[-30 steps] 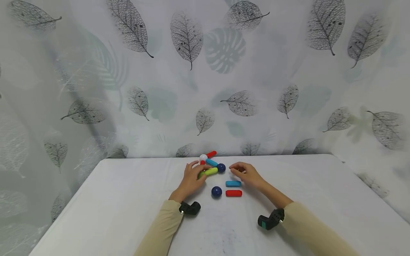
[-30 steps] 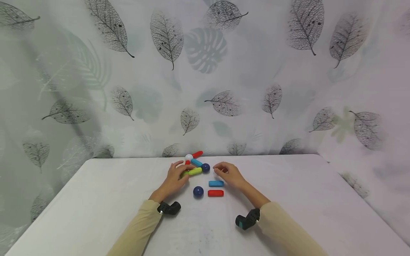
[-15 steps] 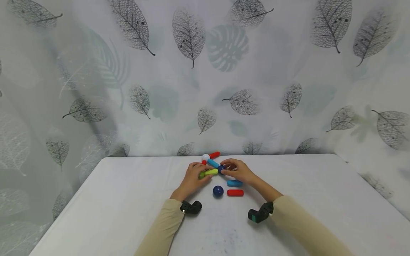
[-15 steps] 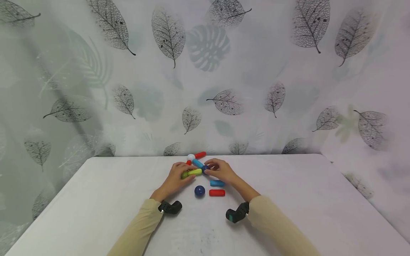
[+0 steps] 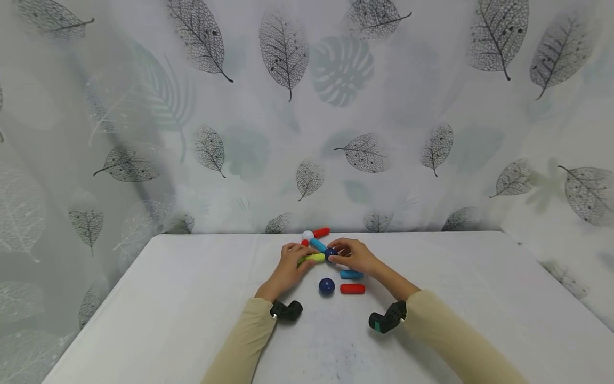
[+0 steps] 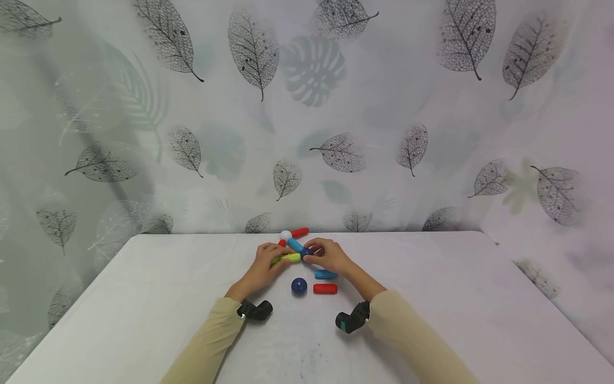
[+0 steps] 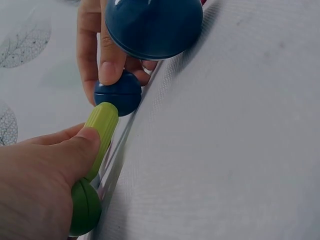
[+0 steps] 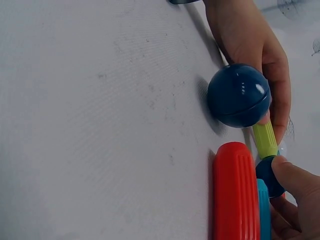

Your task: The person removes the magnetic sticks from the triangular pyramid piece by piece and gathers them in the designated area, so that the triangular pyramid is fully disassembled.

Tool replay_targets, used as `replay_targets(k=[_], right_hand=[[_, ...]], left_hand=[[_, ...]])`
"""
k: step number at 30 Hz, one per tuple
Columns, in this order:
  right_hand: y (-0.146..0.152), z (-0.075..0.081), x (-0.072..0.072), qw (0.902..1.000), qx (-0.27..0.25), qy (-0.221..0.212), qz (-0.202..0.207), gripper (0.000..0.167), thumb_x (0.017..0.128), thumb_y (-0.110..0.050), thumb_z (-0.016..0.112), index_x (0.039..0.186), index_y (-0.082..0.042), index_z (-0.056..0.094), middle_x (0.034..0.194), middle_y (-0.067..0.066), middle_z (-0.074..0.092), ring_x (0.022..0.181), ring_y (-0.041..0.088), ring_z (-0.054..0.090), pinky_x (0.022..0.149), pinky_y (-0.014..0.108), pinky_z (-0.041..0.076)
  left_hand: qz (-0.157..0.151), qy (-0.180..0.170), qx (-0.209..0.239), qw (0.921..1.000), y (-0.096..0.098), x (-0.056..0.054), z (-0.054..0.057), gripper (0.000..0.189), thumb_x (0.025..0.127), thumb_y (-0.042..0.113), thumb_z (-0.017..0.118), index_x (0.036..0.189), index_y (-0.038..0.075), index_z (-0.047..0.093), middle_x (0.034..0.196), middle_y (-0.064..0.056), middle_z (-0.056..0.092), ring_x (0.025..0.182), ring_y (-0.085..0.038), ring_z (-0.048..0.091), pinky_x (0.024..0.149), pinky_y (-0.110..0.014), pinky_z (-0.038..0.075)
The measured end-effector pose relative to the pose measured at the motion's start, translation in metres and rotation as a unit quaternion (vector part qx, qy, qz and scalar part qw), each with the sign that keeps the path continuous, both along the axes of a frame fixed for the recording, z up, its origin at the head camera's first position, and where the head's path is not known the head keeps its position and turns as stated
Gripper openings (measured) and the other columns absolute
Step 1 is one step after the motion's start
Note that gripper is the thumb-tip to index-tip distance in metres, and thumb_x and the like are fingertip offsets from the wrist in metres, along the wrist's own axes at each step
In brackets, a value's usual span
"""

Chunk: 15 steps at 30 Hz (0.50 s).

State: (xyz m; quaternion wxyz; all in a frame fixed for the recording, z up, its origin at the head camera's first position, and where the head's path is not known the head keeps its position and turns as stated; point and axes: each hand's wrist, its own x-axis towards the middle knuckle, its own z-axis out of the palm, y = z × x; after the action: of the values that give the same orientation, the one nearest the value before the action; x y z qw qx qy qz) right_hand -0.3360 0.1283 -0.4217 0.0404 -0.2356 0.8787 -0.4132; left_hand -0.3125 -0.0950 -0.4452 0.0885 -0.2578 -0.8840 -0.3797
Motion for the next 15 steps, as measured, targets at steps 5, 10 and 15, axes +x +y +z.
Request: replay_targets(k=[5,10,15], right_hand=[[0.0001,0.0017,0.001,0.9999,0.007,-0.008,-0.001,0.034,0.094,-0.018,0.066,0.122,-0.001,0.062,0.113,0.018,0.066,0.098,0.028,0.065,0.088,0.041,0.054],[0.0014,0.0028,-0.0013,0.9995,0.013,-0.028,-0.004,0.035,0.096,-0.019,0.063,0.126,-0.001,0.06,0.116,0.018,0.065,0.102,0.029,0.064,0.092,0.041,0.053],[0.0013,0.0034,-0.0034,0.9994,0.009,-0.034,0.007,0.034,0.096,-0.016,0.063,0.126,0.0,0.059,0.117,0.019,0.064,0.102,0.029,0.063,0.092,0.042,0.052]], left_hand=[[-0.019,0.02,-0.005,0.9996,-0.0013,-0.0009,-0.0008,0.023,0.095,0.008,0.06,0.117,0.001,0.066,0.112,-0.018,0.062,0.122,-0.041,0.04,0.106,-0.057,0.025],[-0.034,0.044,-0.019,0.9983,-0.0024,-0.0023,-0.0018,0.021,0.094,0.006,0.06,0.113,-0.002,0.066,0.111,-0.019,0.063,0.12,-0.041,0.044,0.107,-0.056,0.022],[-0.002,0.031,-0.029,0.9991,-0.0016,0.0005,0.0004,0.022,0.092,0.011,0.065,0.112,0.002,0.068,0.112,-0.016,0.064,0.122,-0.041,0.043,0.105,-0.058,0.027]])
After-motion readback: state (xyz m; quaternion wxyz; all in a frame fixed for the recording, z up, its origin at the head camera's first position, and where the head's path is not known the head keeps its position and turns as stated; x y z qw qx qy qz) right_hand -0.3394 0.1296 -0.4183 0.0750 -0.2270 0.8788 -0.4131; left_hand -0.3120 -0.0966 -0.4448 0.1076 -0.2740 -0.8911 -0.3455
